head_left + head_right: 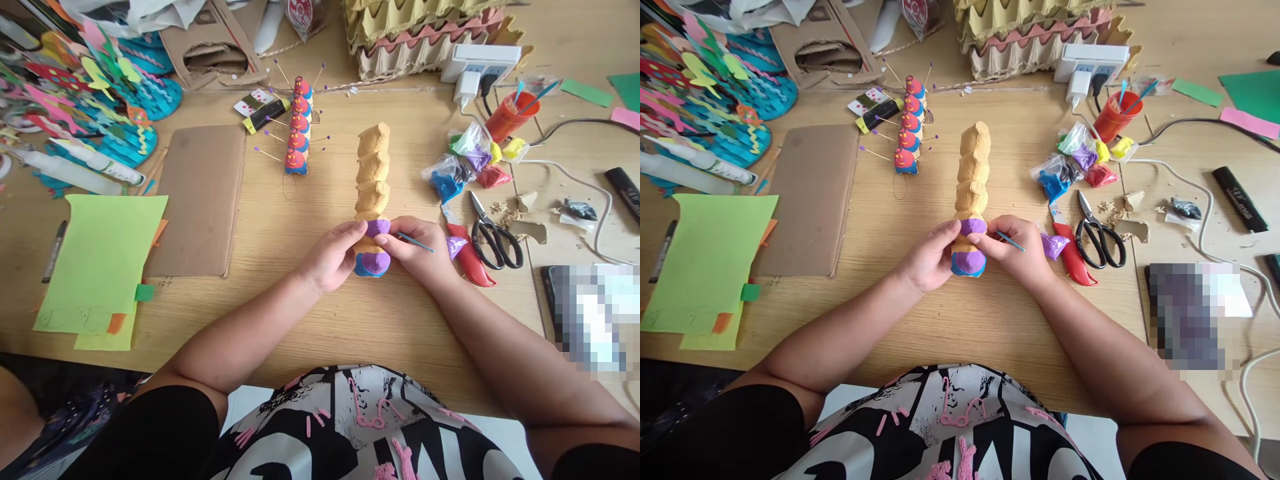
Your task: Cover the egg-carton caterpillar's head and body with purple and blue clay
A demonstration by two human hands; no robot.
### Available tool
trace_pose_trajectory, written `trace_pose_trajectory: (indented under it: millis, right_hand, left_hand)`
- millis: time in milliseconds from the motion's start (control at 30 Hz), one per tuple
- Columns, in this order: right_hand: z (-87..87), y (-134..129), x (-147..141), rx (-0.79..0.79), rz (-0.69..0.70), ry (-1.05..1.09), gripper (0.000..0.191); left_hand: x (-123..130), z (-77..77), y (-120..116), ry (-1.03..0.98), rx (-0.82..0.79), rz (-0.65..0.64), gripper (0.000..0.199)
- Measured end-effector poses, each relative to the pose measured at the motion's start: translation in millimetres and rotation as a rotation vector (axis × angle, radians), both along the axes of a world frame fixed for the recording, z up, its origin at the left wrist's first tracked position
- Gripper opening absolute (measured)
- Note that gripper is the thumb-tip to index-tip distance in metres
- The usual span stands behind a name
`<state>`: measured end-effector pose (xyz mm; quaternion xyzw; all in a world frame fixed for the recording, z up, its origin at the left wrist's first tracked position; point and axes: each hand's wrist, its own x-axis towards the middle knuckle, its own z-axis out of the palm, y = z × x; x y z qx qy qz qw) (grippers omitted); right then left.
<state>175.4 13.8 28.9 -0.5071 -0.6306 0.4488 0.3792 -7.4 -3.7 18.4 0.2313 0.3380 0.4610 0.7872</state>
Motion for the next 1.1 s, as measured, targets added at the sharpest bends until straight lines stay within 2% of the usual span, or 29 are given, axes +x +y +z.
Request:
trace_pose_trajectory:
  millis: [200,467,767,1100]
  right_hand:
    - [0.5,1,1,-0.027,0.019,0.007,0.060]
    - [-2.9,1,2,-0.147,0.019,0.119,0.055]
    - [-3.2,0,1,-0.195,0.004,0.204,0.051]
    - [-13.7,4,3,-0.305,0.083,0.384,0.045]
  left_hand:
    - [0,1.6,0,-0.015,-0.014,-0.004,0.022]
    - [-1,-2.5,0,-0.053,-0.012,-0.014,0.024]
    - [-3,-4.1,0,-0.034,-0.041,-0.022,0.026]
    - [-3,-5.3,-1,-0.087,-0.064,-0.047,0.023]
